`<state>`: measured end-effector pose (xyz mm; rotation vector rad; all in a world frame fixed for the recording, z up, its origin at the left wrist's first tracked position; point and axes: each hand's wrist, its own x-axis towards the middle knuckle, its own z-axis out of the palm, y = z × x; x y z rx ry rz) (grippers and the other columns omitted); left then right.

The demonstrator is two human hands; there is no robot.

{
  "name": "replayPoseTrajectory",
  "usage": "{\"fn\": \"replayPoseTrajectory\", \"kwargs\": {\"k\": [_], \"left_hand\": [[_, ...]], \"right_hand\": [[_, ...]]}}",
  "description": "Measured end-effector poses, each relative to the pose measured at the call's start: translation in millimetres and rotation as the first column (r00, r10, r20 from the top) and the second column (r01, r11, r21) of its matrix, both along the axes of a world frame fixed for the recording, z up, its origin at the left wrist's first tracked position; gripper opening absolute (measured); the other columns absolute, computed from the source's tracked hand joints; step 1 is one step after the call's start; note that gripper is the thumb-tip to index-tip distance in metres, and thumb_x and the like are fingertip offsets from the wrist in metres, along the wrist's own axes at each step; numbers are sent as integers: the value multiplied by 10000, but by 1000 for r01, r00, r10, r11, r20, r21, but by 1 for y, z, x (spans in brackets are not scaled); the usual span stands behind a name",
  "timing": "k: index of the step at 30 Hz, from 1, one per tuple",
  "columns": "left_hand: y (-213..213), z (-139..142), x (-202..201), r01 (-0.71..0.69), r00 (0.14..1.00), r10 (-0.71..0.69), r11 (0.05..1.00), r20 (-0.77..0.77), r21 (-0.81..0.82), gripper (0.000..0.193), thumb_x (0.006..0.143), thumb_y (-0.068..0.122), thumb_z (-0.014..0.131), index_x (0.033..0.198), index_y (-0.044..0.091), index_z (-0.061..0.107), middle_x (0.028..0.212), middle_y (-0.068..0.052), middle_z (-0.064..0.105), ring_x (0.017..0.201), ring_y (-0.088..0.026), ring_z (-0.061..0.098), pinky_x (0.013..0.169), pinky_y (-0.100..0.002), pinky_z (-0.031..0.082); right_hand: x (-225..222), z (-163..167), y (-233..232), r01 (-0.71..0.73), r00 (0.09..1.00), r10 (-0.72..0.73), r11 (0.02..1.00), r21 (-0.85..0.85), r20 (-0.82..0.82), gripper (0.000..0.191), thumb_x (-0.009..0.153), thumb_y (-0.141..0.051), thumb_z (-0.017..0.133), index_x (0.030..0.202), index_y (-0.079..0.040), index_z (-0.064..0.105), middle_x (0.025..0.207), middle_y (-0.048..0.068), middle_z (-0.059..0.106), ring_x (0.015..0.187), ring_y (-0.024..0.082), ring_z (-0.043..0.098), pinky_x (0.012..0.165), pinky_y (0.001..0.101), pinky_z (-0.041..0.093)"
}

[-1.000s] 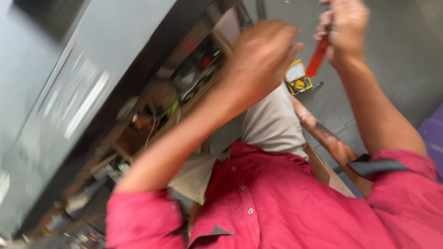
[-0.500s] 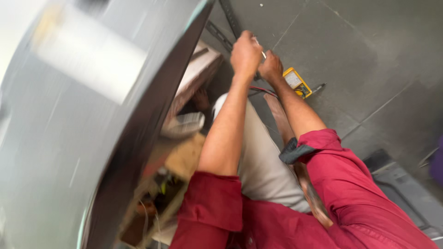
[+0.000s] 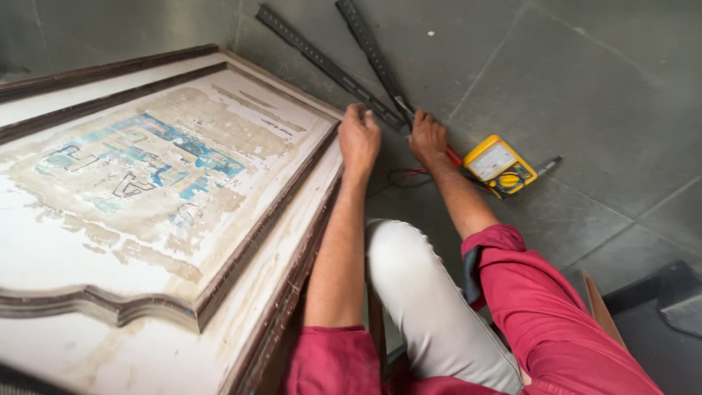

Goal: The person uses a screwdriver to remove screws from the back of a flat-screen TV and detaches a metal mounting bracket. They then reposition the bracket and begin reattaching it by inserting and tightening screws.

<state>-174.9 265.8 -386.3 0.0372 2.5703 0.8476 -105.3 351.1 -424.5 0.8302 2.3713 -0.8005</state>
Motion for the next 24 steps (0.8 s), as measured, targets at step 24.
{"fn": "replayPoseTrajectory", "kwargs": {"k": [24], "left_hand": [[15,10,7,-192,979,195,980,65,-44,705,901,269,726,1415,-93,408,1366,-372,528,1281,-489,515,1078,-494,403]], "right_hand": [[17,15,-7,3,999,-14,974,-227,-47,435,831,-295,820,1089,-24,598,1105,237,662,1057,440,631,899,543,507]]}}
